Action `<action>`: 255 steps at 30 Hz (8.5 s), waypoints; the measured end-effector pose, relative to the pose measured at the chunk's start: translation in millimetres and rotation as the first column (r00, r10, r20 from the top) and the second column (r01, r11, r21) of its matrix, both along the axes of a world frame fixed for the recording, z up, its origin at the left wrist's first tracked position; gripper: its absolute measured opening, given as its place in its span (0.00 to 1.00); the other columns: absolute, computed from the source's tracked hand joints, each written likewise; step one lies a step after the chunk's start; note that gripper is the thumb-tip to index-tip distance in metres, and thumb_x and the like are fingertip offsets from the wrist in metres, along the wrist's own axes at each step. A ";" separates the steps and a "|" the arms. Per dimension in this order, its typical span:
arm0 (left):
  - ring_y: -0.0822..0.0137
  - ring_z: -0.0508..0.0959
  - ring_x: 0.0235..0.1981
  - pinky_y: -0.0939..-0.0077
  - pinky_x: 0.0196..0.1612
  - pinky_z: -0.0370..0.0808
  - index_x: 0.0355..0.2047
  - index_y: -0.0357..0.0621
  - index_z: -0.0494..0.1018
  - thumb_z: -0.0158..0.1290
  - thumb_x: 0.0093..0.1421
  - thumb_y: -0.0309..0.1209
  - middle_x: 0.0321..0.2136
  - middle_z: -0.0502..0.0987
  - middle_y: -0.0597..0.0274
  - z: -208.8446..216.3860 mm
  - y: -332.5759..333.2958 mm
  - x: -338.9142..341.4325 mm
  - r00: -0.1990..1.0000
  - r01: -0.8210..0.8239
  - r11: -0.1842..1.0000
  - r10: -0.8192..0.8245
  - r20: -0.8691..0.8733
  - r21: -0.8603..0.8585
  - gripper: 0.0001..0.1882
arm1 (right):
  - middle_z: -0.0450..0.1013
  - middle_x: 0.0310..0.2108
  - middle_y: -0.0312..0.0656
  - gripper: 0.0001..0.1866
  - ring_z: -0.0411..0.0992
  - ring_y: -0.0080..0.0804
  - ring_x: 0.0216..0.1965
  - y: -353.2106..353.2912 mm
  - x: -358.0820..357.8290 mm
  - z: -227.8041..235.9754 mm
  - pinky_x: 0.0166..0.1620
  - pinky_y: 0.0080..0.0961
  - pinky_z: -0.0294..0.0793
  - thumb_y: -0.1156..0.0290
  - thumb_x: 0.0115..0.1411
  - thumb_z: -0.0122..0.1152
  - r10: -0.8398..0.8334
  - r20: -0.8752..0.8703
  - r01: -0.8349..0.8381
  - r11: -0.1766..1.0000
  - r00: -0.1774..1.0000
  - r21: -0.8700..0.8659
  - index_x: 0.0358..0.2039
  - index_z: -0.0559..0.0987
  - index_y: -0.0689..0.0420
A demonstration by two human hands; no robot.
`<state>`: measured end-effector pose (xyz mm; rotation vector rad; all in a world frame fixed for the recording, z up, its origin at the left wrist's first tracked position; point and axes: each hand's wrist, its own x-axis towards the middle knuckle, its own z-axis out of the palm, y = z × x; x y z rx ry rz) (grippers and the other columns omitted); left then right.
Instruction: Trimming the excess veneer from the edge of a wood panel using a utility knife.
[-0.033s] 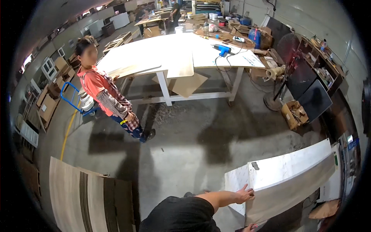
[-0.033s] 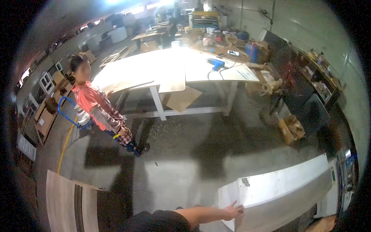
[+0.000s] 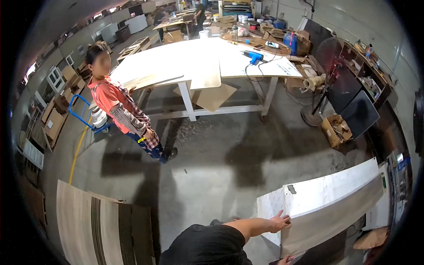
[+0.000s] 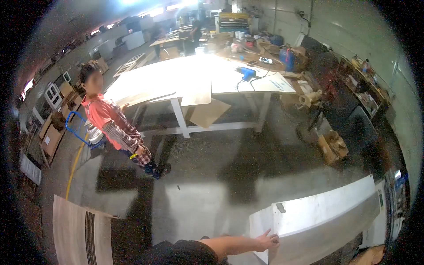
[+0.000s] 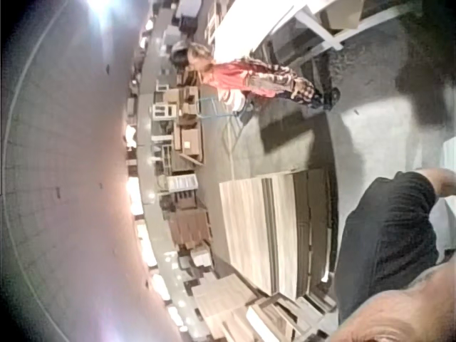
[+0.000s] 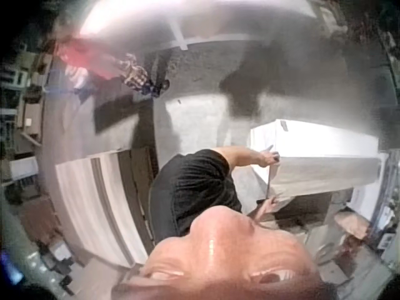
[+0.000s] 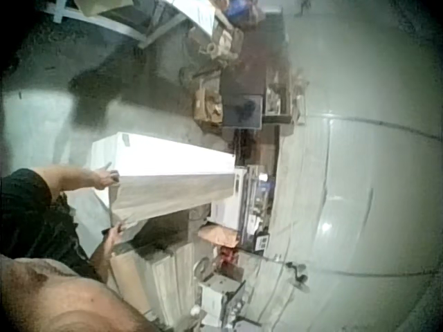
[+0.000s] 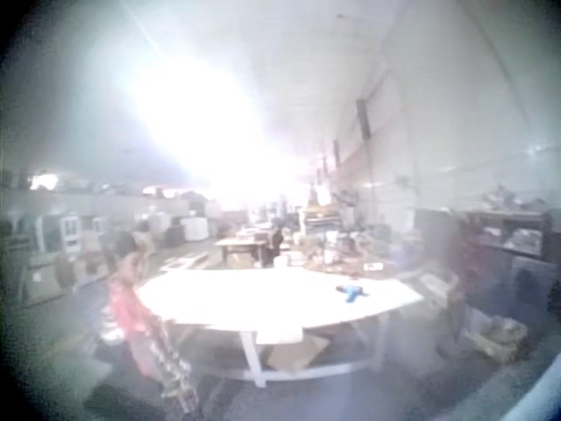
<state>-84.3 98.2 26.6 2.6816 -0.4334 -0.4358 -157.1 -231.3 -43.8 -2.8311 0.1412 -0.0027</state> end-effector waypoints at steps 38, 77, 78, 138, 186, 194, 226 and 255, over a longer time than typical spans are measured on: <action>0.53 0.60 0.69 0.21 0.65 0.52 0.68 0.63 0.62 0.62 0.53 0.36 0.64 0.63 0.53 51.4 34.1 -14.6 0.990 -0.032 0.999 0.029 -0.135 -0.017 0.41 | 0.82 0.41 0.47 0.39 0.79 0.47 0.44 34.1 -11.3 37.9 0.50 0.44 0.77 0.30 0.60 0.56 -0.336 -0.202 0.370 0.914 0.920 0.164 0.55 0.79 0.52; 0.55 0.55 0.71 0.17 0.63 0.52 0.64 0.74 0.67 0.61 0.51 0.31 0.66 0.62 0.64 -83.1 3.8 29.0 0.995 -0.052 0.949 0.025 -0.093 -0.311 0.39 | 0.76 0.34 0.33 0.18 0.70 0.25 0.28 19.6 6.3 -33.8 0.31 0.27 0.72 0.56 0.64 0.67 -0.376 -0.255 0.424 0.486 0.891 0.765 0.45 0.83 0.57; 0.55 0.57 0.70 0.18 0.63 0.53 0.65 0.73 0.67 0.62 0.50 0.29 0.66 0.63 0.66 -61.8 12.0 26.0 0.999 -0.026 0.975 0.016 -0.046 -0.220 0.41 | 0.77 0.35 0.34 0.18 0.73 0.26 0.33 59.0 11.8 31.0 0.34 0.26 0.73 0.56 0.64 0.67 -0.466 -0.493 0.667 0.363 0.735 0.650 0.44 0.83 0.58; 0.49 0.48 0.75 0.41 0.74 0.41 0.74 0.55 0.51 0.44 0.67 0.46 0.73 0.54 0.53 -32.2 -99.3 116.6 0.882 -0.426 0.903 0.401 0.246 0.054 0.36 | 0.78 0.44 0.48 0.19 0.77 0.52 0.48 -41.4 259.1 62.5 0.49 0.47 0.77 0.47 0.68 0.54 -0.473 -0.018 0.473 0.876 0.881 0.099 0.48 0.82 0.44; 0.56 0.53 0.74 0.47 0.76 0.45 0.71 0.48 0.57 0.49 0.64 0.43 0.72 0.57 0.55 8.2 -93.5 102.6 0.694 -0.687 0.717 0.696 0.185 -0.118 0.36 | 0.68 0.61 0.35 0.23 0.64 0.42 0.63 15.2 337.8 67.1 0.62 0.47 0.58 0.56 0.65 0.60 0.291 0.233 -0.276 0.956 0.928 -0.095 0.59 0.74 0.46; 0.57 0.54 0.74 0.48 0.76 0.46 0.68 0.47 0.61 0.50 0.66 0.43 0.71 0.59 0.55 9.5 -99.8 98.1 0.683 -0.701 0.707 0.702 0.201 -0.087 0.32 | 0.68 0.61 0.35 0.24 0.63 0.43 0.63 14.5 333.8 77.7 0.63 0.48 0.58 0.56 0.64 0.61 0.283 0.137 -0.275 0.959 0.949 -0.075 0.60 0.74 0.44; 0.59 0.56 0.73 0.51 0.75 0.50 0.66 0.48 0.64 0.51 0.65 0.45 0.69 0.61 0.57 -4.2 -97.3 96.7 0.667 -0.701 0.705 0.702 0.250 -0.110 0.31 | 0.69 0.60 0.32 0.22 0.63 0.41 0.64 14.0 334.3 73.0 0.64 0.47 0.56 0.56 0.65 0.60 0.317 0.191 -0.305 0.948 0.929 -0.092 0.59 0.75 0.42; 0.60 0.56 0.73 0.52 0.75 0.48 0.67 0.46 0.64 0.51 0.64 0.46 0.70 0.61 0.58 8.3 -100.9 93.8 0.659 -0.714 0.685 0.727 0.191 -0.144 0.33 | 0.68 0.60 0.32 0.23 0.63 0.39 0.63 13.1 329.7 77.3 0.63 0.47 0.58 0.55 0.66 0.58 0.329 0.201 -0.306 0.942 0.923 -0.139 0.61 0.74 0.42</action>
